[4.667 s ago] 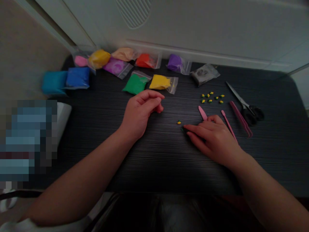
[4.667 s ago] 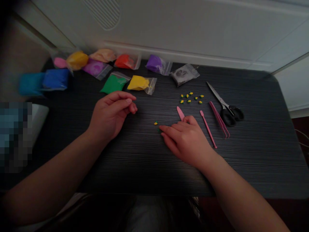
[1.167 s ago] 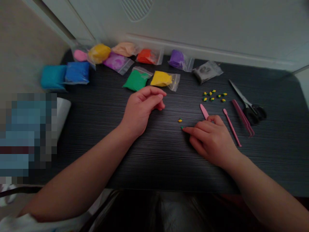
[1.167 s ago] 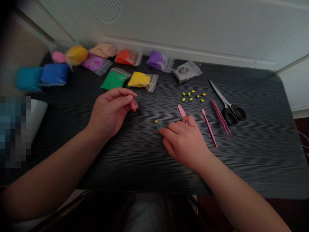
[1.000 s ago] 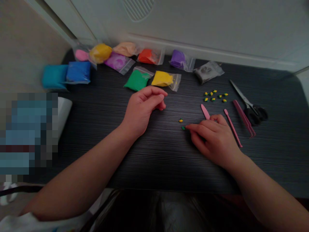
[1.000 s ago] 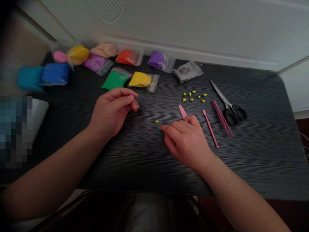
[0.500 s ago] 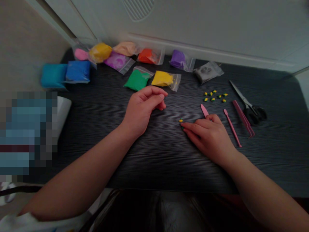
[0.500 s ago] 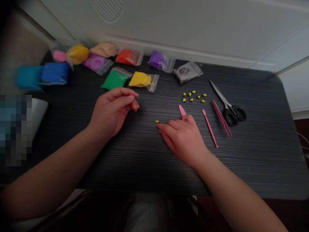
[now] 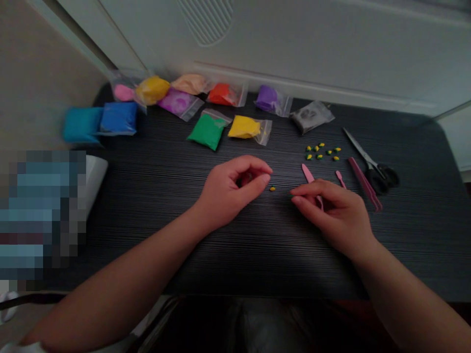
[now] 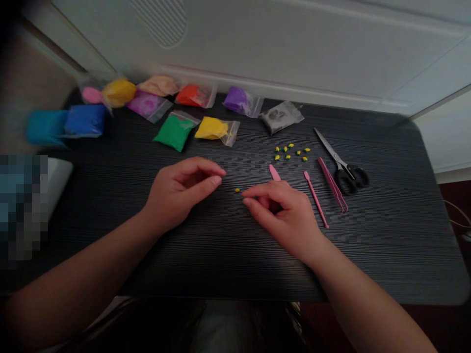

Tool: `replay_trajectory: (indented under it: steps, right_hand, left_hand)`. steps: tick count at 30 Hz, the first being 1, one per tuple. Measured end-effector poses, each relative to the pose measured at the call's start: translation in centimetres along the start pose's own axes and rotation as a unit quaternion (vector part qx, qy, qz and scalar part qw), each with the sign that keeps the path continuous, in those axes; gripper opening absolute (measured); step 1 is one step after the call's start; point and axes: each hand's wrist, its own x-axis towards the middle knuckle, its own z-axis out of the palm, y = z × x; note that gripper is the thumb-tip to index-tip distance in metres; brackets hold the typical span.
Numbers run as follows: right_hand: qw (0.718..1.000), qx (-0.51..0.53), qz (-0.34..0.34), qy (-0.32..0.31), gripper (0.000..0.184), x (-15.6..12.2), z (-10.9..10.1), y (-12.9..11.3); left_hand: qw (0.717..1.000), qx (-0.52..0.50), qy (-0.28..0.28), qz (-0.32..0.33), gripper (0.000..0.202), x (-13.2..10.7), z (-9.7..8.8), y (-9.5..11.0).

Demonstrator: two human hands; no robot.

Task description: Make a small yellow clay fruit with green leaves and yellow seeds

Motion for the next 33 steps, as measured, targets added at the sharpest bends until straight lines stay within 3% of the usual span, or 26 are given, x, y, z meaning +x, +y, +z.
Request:
replay_trajectory:
  steps: [6,17,26,33]
  right_hand:
    - [0.986,0.149,0.066,0.039,0.010,-0.20,-0.03,-0.26]
    - [0.973,0.211,0.088,-0.004,0.007,-0.21,0.59,-0.51]
    - [0.978,0.190,0.086,-0.013,0.007,-0.42,0.80,-0.45]
    - [0.999,0.038,-0.001,0.009,0.011,-0.55,0.75,-0.41]
  left_hand:
    - [0.995,0.010,-0.071,0.068,0.009,-0.74,0.31,0.78]
    - [0.991,-0.011,-0.103,0.085,0.010,-0.77,0.45,0.98]
    - [0.991,0.004,-0.113,0.077,0.007,-0.74,0.43,1.00]
    - [0.985,0.054,-0.093,0.137,0.006,-0.81,0.63,0.75]
